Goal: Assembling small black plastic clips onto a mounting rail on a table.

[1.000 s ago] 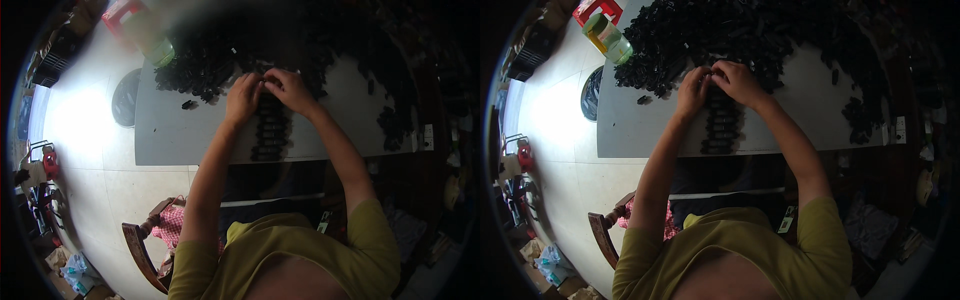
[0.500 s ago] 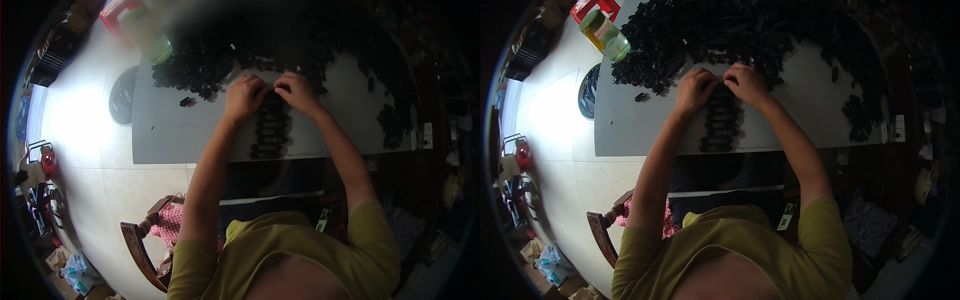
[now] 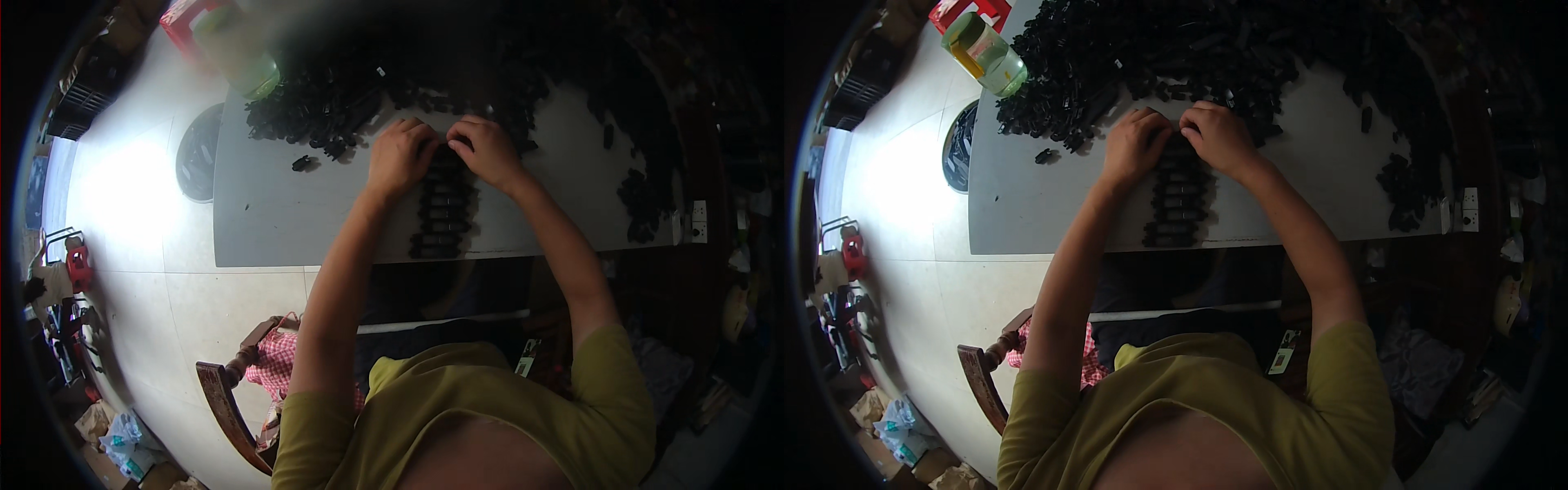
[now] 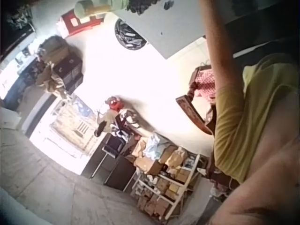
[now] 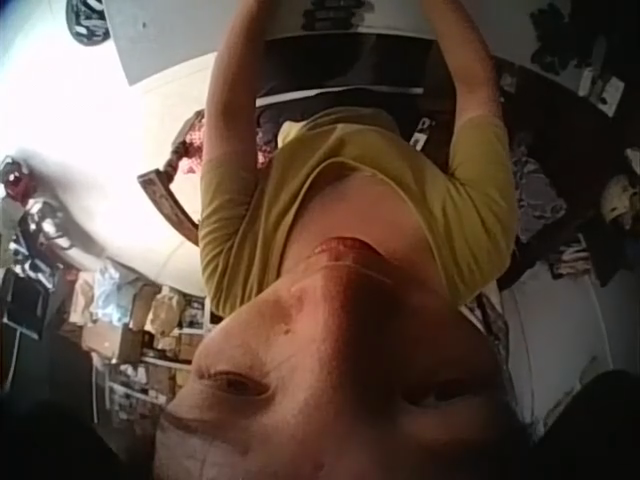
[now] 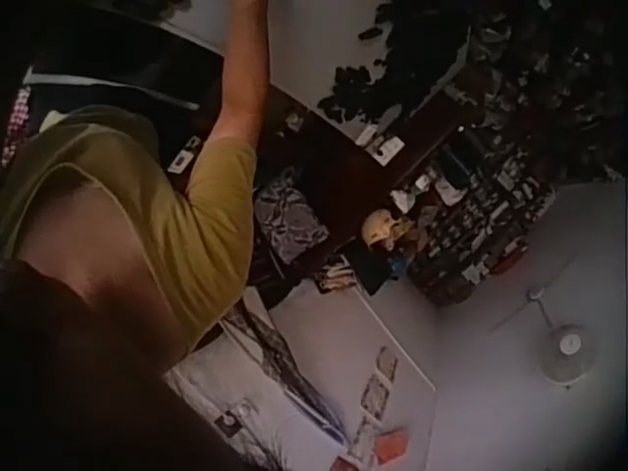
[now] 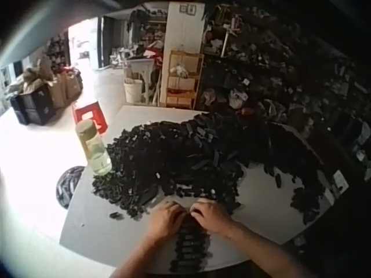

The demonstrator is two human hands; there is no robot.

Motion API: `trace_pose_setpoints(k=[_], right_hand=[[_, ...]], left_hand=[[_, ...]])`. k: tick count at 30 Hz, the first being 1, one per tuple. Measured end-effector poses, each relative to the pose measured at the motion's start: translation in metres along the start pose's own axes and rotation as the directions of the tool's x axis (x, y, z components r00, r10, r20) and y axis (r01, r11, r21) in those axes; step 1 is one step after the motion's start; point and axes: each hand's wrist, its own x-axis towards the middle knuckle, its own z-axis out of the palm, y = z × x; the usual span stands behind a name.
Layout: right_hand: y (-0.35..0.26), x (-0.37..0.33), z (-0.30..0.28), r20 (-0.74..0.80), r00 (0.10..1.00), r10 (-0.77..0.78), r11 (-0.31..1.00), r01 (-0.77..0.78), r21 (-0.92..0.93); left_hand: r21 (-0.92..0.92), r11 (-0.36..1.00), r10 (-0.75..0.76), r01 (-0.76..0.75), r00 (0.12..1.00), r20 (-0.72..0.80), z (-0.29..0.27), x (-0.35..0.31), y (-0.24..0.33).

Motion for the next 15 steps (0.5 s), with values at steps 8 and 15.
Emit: trace_pose_setpoints(k=[8, 15], right_hand=[[-0.003, 0.009, 0.000, 0.101, 0.995, -0.009, 0.997, 0.016, -0.073], [-0.003, 0.025, -0.004, 0.263, 0.962, -0.079, 0.990, 0.107, -0.092]], left_hand=[[0.022, 1.000, 0.006, -0.006, 1.000, -0.012, 0.000, -0.002, -0.001], [-0.025, 1.000, 0.011, -0.011, 1.000, 0.011, 0.003, 0.000, -0.002]])
